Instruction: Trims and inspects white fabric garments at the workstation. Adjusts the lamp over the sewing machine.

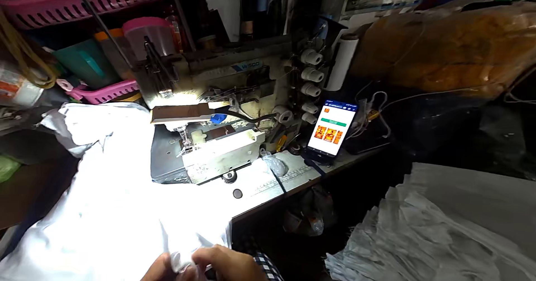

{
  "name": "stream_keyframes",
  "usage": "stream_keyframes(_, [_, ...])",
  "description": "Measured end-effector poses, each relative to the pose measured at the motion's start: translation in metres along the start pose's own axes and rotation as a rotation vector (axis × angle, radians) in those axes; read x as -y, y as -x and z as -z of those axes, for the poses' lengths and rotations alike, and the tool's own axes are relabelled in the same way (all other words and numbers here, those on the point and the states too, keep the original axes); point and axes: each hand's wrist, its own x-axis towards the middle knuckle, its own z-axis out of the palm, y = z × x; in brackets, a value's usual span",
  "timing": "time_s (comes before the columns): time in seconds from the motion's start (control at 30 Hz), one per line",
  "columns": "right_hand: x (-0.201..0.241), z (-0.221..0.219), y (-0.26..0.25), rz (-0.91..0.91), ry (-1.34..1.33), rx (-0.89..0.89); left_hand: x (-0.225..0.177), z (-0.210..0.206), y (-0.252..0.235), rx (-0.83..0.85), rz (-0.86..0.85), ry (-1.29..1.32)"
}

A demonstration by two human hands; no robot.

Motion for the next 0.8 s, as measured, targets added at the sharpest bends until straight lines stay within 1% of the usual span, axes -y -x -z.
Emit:
stream_keyframes(0.1, [0.001,-0.002,-0.001,-0.05,-0.009,-0.041,-0.002,-0.005,0.0,-0.021,-0.021,-0.085])
stream_keyframes(0.2, [0.0,0.0,-0.001,-0.07,0.005,-0.07,0.0,-0.006,-0.001,-0.003,-0.033,-0.137])
stream_keyframes(0.3, [-0.008,0.0,0.0,-0.041,0.149,-0.075,0.004,-0.005,-0.003,0.045,-0.04,-0.119])
stream_keyframes(0.37, [-0.021,0.002,0.001,-0.022,0.254,-0.101,0.005,-0.004,-0.005,0.069,-0.063,-0.067])
stream_keyframes(0.43, [-0.041,0.007,0.001,0.01,0.298,-0.155,0.003,-0.002,-0.006,0.033,-0.066,-0.047])
stream_keyframes(0.47, [-0.048,0.01,0.0,0.0,0.266,-0.184,0.002,-0.001,-0.006,-0.009,-0.053,-0.054])
stream_keyframes(0.53, [-0.047,0.019,0.0,-0.128,0.055,-0.189,-0.002,0.002,-0.004,-0.093,-0.014,-0.086])
stream_keyframes(0.6, [-0.037,0.023,-0.001,-0.249,-0.154,-0.166,-0.005,0.003,0.0,-0.079,0.002,-0.155])
stream_keyframes(0.63, [-0.033,0.022,-0.001,-0.256,-0.21,-0.158,-0.006,0.001,0.003,-0.04,-0.002,-0.187])
stream_keyframes(0.73, [-0.032,0.011,-0.003,-0.12,-0.184,-0.156,-0.006,-0.013,0.008,0.021,-0.031,-0.225])
stream_keyframes(0.8, [-0.033,0.005,-0.004,-0.005,-0.117,-0.17,-0.006,-0.021,0.008,-0.03,-0.027,-0.22])
